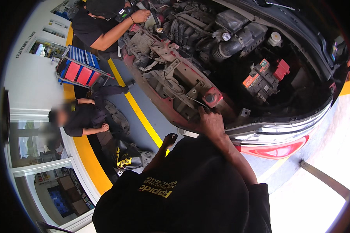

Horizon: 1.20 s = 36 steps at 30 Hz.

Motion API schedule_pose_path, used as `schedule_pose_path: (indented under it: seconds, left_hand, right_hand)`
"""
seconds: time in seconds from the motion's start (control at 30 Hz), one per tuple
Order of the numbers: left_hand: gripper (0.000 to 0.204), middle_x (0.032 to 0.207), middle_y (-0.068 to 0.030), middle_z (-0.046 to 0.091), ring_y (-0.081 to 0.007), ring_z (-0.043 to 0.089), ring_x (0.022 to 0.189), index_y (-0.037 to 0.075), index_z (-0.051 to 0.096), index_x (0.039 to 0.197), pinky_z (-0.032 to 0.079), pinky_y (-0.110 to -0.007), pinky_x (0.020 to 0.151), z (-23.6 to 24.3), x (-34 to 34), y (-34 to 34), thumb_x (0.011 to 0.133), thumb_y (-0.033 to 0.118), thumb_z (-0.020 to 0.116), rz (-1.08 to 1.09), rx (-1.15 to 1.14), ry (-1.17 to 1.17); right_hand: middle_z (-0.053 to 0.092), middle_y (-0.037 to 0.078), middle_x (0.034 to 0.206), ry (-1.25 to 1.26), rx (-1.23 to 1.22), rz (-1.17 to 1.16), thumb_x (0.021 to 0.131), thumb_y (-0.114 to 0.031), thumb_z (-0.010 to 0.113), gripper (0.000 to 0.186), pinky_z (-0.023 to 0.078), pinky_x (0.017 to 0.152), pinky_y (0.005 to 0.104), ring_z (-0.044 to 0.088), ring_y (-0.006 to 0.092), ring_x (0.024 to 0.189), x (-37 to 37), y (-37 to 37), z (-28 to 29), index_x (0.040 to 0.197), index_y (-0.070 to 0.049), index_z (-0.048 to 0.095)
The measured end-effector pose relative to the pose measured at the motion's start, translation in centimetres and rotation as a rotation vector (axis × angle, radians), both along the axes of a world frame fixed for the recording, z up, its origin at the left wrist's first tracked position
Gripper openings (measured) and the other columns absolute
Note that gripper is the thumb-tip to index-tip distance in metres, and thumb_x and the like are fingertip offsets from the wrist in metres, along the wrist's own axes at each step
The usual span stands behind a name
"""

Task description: The person works under the hood of a red car, using a screwdriver to loosen and remove fasteners from a plastic engine cover. A coworker assists by holding parts and using a power tool. The person removes the cover and sets it aside, then continues to adjust components within the engine bay.

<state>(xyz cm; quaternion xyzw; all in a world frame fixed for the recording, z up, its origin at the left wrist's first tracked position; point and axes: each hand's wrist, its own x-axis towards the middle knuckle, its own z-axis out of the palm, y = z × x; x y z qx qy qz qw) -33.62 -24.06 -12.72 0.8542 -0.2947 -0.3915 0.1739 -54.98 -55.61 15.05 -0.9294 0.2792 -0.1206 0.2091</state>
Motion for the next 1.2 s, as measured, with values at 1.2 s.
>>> schedule_pose_path:
  seconds: [1.2]
  left_hand:
    - [0.026, 0.109, -0.0242, 0.075, -0.0488, 0.072, 0.103, -0.002, 0.072, 0.119, 0.057, -0.053, 0.09, 23.8, -6.8, -20.3, 0.107, 0.021, 0.077, -0.198, -0.668, -0.275]
  right_hand:
    - [0.085, 0.008, 0.105, -0.444, -0.319, -0.772, 0.098, -0.002, 0.084, 0.02, 0.06, 0.071, 0.0311, 0.079, 0.0181, 0.083, -12.4, -4.4, 6.4, 0.118, -0.005, 0.083]
